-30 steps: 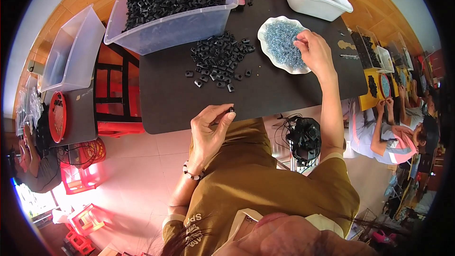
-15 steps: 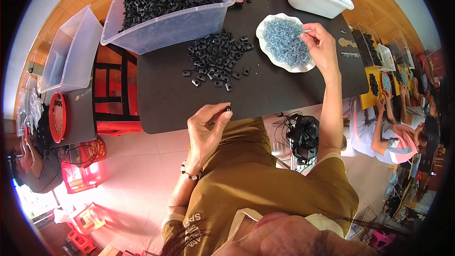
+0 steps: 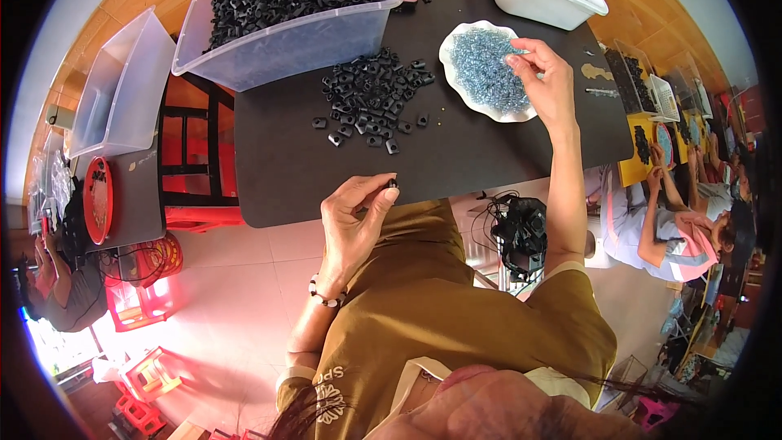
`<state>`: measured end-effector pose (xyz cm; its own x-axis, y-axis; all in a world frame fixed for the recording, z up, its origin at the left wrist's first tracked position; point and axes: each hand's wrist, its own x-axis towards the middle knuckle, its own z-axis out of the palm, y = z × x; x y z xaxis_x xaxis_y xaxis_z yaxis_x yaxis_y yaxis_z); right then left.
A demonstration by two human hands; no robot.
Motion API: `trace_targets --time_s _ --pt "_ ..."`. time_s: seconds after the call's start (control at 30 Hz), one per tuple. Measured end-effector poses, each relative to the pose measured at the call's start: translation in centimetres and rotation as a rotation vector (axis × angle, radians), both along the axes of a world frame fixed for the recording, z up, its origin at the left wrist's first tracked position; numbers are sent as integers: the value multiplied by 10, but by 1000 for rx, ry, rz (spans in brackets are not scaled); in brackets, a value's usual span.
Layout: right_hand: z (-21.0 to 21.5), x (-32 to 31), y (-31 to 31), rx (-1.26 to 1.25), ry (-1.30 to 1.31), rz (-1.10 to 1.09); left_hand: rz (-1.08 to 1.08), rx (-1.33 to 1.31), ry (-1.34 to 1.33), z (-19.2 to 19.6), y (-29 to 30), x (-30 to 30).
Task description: The person assembles plastic cord locks by picking up plastic components and inserting small springs into them by hand.
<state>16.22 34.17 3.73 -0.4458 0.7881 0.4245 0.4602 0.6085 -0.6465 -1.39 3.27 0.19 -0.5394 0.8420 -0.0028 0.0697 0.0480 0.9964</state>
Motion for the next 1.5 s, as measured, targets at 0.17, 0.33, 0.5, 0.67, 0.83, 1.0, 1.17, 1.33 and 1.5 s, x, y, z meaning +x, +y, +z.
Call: trace_targets --time_s 0.17,0.33,0.5,0.67,0.83,1.0,1.17,1.33,1.5 --pt "2 -3 -2 116 -155 -71 -13 24 -8 3 2 0" --pt "-5 -3 -2 -10 -16 -1 -28 39 -1 6 5 2" --pt "2 -2 -12 -266 219 149 -37 44 -14 14 34 4" --pt "6 -11 -32 -342 344 220 2 157 371 12 103 3" --pt "10 -21 -55 -380 455 242 -7 241 521 21 148 18" --pt "6 -17 -54 -322 394 177 -34 259 582 35 164 25" --pt "8 -13 -55 -334 425 201 -19 300 629 36 169 24" --pt "8 -10 -52 -320 423 241 -49 330 496 34 174 21" --pt "5 -8 -43 -267 373 210 16 371 742 34 178 24"
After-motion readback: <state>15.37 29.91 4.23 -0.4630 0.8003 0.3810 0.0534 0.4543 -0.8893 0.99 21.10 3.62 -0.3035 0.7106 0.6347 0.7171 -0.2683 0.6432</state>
